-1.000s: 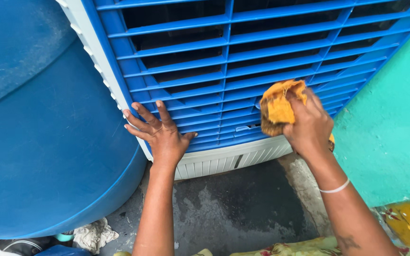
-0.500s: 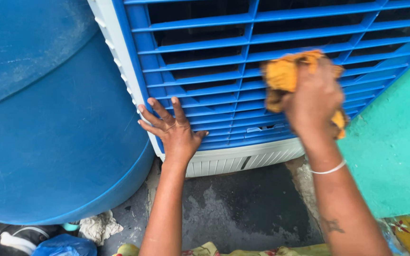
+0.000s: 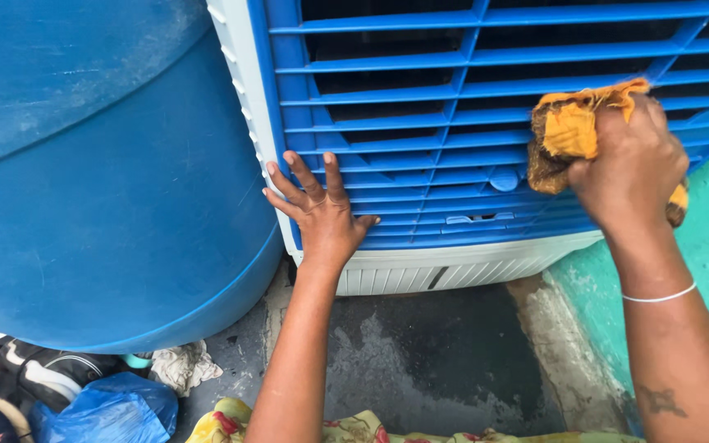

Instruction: The person wipes the front plastic vents and the side of a blue and white air cooler using an orange cloth.

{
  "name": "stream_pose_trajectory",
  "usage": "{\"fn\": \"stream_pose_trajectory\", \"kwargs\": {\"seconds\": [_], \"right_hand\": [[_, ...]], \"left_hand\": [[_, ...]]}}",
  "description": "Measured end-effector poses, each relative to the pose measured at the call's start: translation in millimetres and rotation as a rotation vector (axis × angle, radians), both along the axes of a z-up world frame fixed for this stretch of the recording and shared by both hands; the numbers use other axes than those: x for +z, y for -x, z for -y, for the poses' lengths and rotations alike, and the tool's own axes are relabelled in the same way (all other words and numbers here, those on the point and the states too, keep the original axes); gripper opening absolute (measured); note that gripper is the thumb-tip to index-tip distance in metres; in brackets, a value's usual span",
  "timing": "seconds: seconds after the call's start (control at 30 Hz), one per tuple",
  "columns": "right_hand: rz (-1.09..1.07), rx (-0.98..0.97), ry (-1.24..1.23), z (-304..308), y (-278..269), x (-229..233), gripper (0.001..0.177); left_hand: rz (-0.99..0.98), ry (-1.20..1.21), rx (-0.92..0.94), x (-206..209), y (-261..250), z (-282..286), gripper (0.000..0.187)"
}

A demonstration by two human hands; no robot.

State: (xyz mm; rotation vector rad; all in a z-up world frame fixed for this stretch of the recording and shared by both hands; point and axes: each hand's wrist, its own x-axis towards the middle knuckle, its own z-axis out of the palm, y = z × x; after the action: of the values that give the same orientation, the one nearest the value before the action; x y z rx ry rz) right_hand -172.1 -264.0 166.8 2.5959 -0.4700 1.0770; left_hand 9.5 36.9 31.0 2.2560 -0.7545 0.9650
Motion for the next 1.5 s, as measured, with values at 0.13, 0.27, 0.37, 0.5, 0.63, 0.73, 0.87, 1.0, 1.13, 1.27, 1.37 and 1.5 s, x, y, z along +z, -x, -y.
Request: {"fn": "stream_pose_trajectory", "kwargs": {"seconds": [0.13, 0.27, 0.37, 0.5, 0.63, 0.73, 0.87, 1.0, 1.13, 1.27, 1.37, 1.5], "right_hand": [[0.097, -0.061, 0.115, -21.2, -16.5, -9.0, 0.045], [0.173, 0.084, 0.040, -87.9, -52.5, -15.7, 0.057], [0.161, 0.138, -0.012, -119.3, -65.7, -15.4, 0.042], [0.106, 0.189, -0.018, -93.5, -47.3, -8.8, 0.046], [0.121, 0.079, -0.019, -26.9, -10.8, -1.2, 0.053], [0.144, -0.024, 0.041, -10.7, -0.1, -20.5, 0.054], [0.138, -0.138, -0.125, -19.3, 13.1, -49.8, 0.043], [0.186, -0.102, -0.031, -42.3, -0.7, -52.9, 0.052], [0.104, -0.120, -0.086, -65.9, -27.4, -30.3, 0.043], [0.071, 0.052, -0.070, -116.8, -57.5, -31.4, 0.027], [0.154, 0.121, -0.040, -131.8, -57.1, -31.7, 0.042], [0.078, 0.175, -0.105, -80.6, -27.3, -24.2, 0.068]], "left_hand": [[-0.023, 0.006, 0.003, 0.3, -0.8, 1.6, 0.162], [-0.027, 0.002, 0.012, -0.3, 0.9, 2.1, 0.162], [-0.022, 0.000, 0.010, 1.8, 1.1, 1.6, 0.163], [-0.007, -0.011, 0.006, 1.6, 1.8, -0.8, 0.163], [-0.005, -0.011, -0.001, -2.5, -1.9, 0.3, 0.163], [-0.007, -0.012, 0.005, -4.7, -3.7, 0.3, 0.164], [-0.013, -0.015, -0.005, -4.0, -7.0, 1.8, 0.164], [-0.016, -0.012, 0.001, -6.6, -4.4, 2.1, 0.165], [-0.016, -0.012, 0.003, -5.9, -6.7, 2.8, 0.165], [-0.019, -0.015, 0.001, -4.7, -4.4, 2.3, 0.165], [-0.037, -0.021, -0.007, -4.7, -3.2, 1.7, 0.166], [-0.030, -0.043, 0.005, -6.1, -5.8, 1.9, 0.166]]}}
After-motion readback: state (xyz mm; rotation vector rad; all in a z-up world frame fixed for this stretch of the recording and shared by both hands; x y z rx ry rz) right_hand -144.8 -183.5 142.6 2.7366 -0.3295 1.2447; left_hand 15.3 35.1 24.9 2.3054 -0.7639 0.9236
